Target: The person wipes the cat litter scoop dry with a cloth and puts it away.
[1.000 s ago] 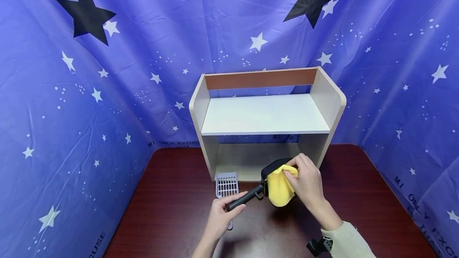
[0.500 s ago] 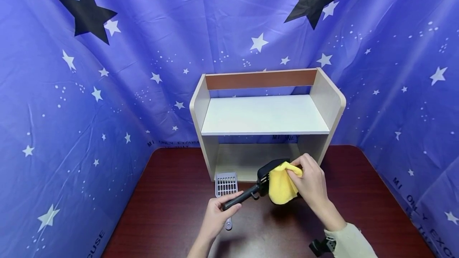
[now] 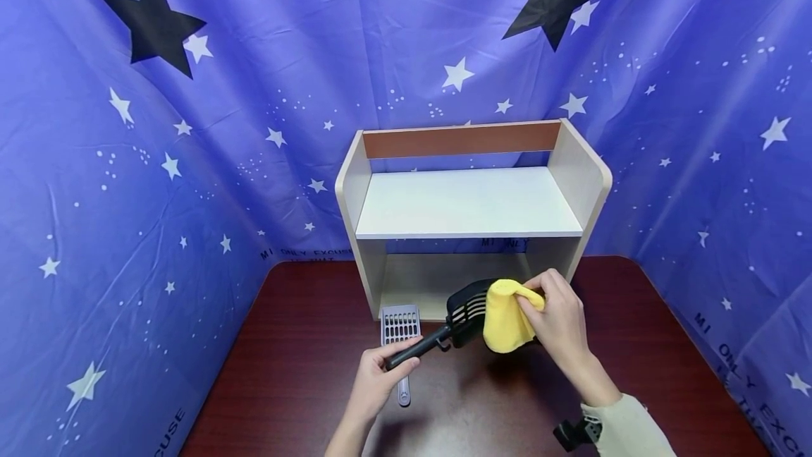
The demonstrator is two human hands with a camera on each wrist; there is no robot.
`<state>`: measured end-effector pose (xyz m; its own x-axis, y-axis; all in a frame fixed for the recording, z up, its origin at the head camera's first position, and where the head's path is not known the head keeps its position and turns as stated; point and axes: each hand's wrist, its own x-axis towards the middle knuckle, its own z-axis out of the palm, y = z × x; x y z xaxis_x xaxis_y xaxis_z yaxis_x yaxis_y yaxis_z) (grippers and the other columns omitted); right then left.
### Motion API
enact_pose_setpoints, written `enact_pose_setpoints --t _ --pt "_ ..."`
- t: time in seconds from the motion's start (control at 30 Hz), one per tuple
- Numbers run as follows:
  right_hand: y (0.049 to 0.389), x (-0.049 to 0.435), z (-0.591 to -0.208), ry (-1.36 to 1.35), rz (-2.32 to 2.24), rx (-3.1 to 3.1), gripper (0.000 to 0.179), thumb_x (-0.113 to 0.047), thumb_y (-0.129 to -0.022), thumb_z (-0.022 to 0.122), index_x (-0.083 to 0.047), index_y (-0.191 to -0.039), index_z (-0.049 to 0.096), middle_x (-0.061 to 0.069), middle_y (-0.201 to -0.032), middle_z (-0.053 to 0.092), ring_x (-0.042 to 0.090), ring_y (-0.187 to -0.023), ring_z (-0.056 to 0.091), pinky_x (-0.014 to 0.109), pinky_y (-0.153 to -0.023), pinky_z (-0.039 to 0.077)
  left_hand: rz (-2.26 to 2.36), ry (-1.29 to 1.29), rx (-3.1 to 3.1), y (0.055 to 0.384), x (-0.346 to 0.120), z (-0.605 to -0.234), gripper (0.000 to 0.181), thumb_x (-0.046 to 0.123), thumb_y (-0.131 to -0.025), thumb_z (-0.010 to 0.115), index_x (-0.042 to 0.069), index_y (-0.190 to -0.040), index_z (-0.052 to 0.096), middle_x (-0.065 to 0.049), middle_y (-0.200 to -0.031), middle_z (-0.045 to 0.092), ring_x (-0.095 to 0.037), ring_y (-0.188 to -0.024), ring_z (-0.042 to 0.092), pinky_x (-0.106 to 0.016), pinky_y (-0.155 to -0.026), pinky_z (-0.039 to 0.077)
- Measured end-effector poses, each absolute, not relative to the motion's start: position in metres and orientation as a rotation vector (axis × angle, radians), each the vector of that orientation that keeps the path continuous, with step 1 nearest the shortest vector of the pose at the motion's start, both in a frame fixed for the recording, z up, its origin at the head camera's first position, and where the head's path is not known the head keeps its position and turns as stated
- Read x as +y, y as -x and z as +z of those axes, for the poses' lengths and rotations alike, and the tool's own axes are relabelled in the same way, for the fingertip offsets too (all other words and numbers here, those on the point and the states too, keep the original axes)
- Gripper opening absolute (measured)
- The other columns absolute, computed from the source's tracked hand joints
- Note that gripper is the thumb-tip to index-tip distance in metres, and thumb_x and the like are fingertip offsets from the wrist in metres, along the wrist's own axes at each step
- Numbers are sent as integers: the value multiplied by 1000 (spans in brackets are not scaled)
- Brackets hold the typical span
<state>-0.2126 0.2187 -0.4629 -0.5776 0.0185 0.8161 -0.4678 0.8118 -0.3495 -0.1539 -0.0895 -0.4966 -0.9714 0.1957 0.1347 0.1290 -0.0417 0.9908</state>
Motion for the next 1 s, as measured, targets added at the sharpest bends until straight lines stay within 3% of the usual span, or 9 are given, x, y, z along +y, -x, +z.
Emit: enact_pose_setpoints --t 0.3,0.47,0.7,1.0 --pt "216 226 -461 -325 717 -2105 32 4 -65 87 -5 -83 63 6 -80 61 17 -74 55 27 -65 42 2248 -316 2107 156 -92 -497 36 3 -87 72 -7 -121 67 -10 -118 73 -1 -97 69 -17 -83 57" --pt "216 228 -460 -440 781 -2078 32 8 -65 85 -4 -85 63 5 -83 62 14 -79 52 25 -70 41 2318 -291 1989 159 -95 -498 41 2 -89 69 -14 -126 60 -17 -120 71 -9 -99 72 -25 -87 59" --pt "212 228 -458 -581 821 -2104 28 2 -70 82 -4 -90 63 5 -87 63 16 -86 54 22 -79 42 2351 -245 1885 162 -94 -497 45 2 -91 67 -18 -129 54 -40 -124 59 -15 -101 73 -24 -89 58" --pt "208 219 -454 -695 841 -2101 29 3 -69 81 -5 -90 63 2 -89 63 13 -87 51 20 -76 40 2387 -278 1864 164 -90 -495 43 -1 -92 65 -19 -129 53 -38 -131 56 -15 -102 73 -26 -91 57"
